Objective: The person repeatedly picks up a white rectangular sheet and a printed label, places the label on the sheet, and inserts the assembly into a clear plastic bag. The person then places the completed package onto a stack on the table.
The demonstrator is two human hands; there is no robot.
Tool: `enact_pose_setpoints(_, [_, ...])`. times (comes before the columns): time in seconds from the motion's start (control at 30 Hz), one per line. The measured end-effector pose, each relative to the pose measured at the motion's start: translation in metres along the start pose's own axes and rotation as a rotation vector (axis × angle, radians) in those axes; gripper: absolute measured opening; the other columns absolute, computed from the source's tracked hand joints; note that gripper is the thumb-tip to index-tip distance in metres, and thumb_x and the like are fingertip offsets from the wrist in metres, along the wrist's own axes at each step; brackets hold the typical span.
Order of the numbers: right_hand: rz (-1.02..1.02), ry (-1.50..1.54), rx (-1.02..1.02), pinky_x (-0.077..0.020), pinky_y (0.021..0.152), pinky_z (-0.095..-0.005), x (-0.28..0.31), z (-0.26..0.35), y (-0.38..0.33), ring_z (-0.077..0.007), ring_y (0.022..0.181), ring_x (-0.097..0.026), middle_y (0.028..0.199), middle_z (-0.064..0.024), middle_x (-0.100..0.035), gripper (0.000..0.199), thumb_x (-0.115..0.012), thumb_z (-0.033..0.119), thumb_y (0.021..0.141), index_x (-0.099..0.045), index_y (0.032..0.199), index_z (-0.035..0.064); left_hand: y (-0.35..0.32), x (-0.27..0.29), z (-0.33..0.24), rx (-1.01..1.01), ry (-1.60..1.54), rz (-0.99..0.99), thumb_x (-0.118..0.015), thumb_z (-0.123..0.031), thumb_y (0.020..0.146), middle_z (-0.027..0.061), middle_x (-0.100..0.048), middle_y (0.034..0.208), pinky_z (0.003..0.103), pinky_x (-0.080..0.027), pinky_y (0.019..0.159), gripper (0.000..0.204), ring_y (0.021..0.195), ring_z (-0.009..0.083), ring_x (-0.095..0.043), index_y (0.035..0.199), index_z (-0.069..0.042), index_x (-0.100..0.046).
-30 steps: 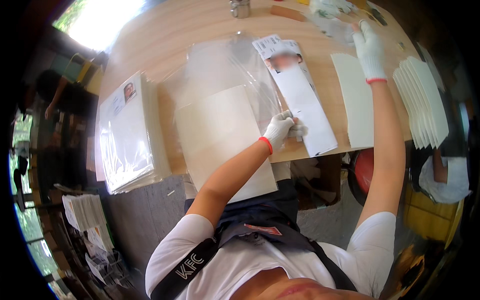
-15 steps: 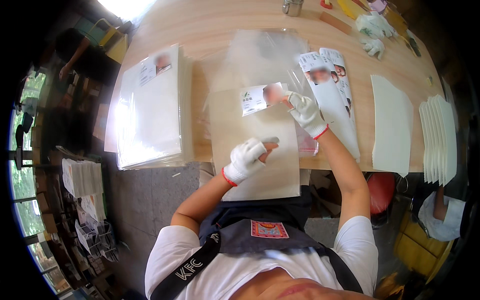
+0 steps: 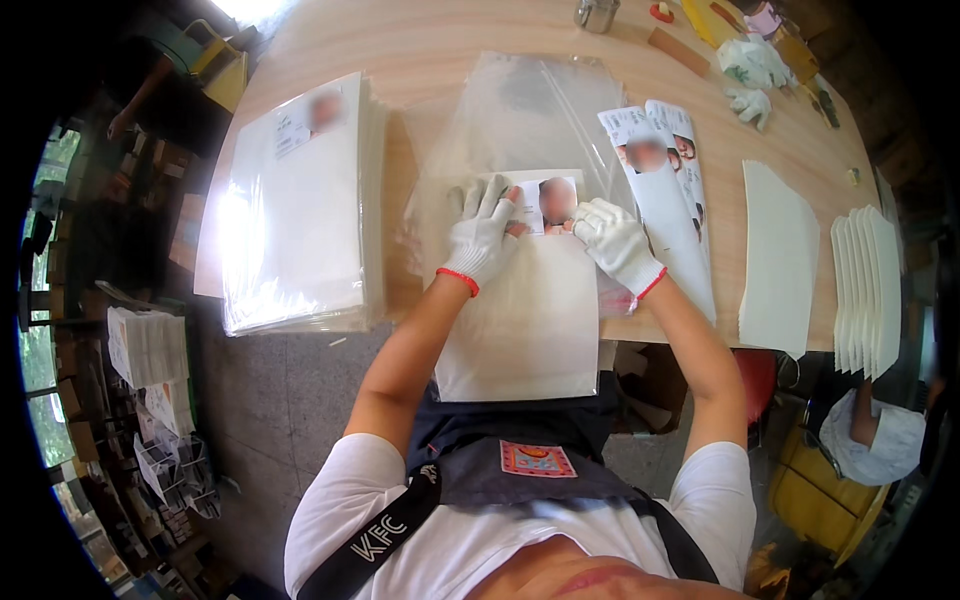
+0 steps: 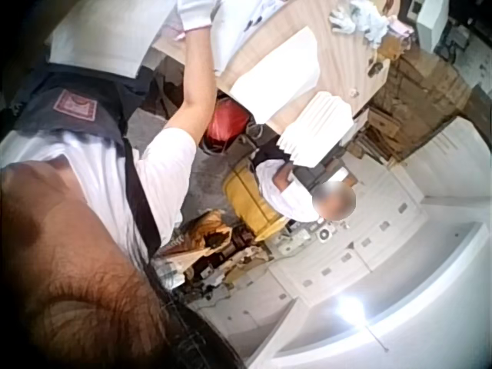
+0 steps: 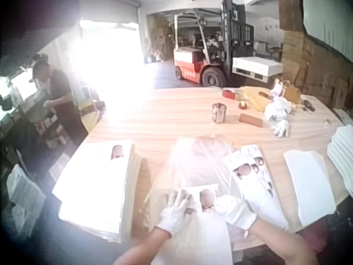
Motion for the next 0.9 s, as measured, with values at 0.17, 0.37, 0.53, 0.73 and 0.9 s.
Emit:
enact_pose_setpoints(0.17, [0.307,-0.101,-0.186,-0.0394,0.089,-0.0359,0.028,0.014,-0.006,-0.0222,0.103,-0.054,0.101,-0.0070,-0.063,0.019,-0.065,0.021,0.072,-0.062,0.084,0.0057,0.004,0.002,0.004,0.085,0.038,0.138,-0.053,-0.036,0.088,0.0102,-0.022,0.150,0.042,-0.041,0.097,0.056,0.137,0.0339,-0.022,0.138,-0.018,-0.036])
enact_pose_setpoints(0.37, [-0.289,0.336,-0.225,-0.0363,0.096,-0.0376,-0.004,0.059,0.074,-0.0287,0.114,-0.048,0.112,-0.0112,-0.058,0.038,-0.063,0.029,0.081,-0.059,0.110,0.0048,0.009,-0.004,0.005,0.068,0.111,0.198,-0.052,-0.044,0.086,0.0109,-0.017,0.152,0.042,-0.033,0.104,0.067,0.138,0.0353,-0.018,0.141,-0.014,-0.029])
enact_pose_setpoints(0.53, [0.043,0.144,-0.573,-0.0312,0.105,-0.0352,-0.045,0.048,0.095,-0.0294,0.126,-0.040,0.137,-0.0142,-0.043,0.052,-0.059,0.032,0.085,-0.049,0.131,0.0096,0.004,-0.001,0.014,0.044,0.361,0.190,-0.052,-0.049,0.083,0.0137,-0.014,0.152,0.042,-0.025,0.109,0.074,0.138,0.0370,-0.015,0.142,-0.012,-0.028])
enact_pose_setpoints(0.73, [-0.298,0.243,-0.530,-0.0337,0.103,-0.0342,-0.006,0.001,0.033,-0.0277,0.128,-0.040,0.135,-0.0154,-0.045,0.049,-0.055,0.032,0.089,-0.047,0.132,0.0123,-0.018,0.023,0.006,0.115,-0.357,-0.011,-0.064,-0.042,0.079,0.0164,-0.018,0.150,0.043,-0.027,0.108,0.078,0.137,0.0357,-0.020,0.142,-0.012,-0.030])
enact_pose_setpoints(0.9, [-0.278,0.499,-0.826,-0.0473,0.077,-0.0407,0.067,0.084,-0.080,-0.0306,0.093,-0.062,0.100,-0.0161,-0.064,0.034,-0.053,0.036,0.090,-0.059,0.106,0.0066,-0.168,0.043,0.025,0.025,-0.216,-0.480,-0.070,-0.020,0.074,0.0193,-0.050,0.124,0.043,-0.042,0.088,0.061,0.108,0.0374,-0.048,0.128,-0.008,-0.044])
Point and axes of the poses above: each hand's wrist, its own y-axis towards the middle knuckle, its own x-axis out of the back of the hand, z = x × y, the point moved 1 cm from there along y, towards the middle knuckle
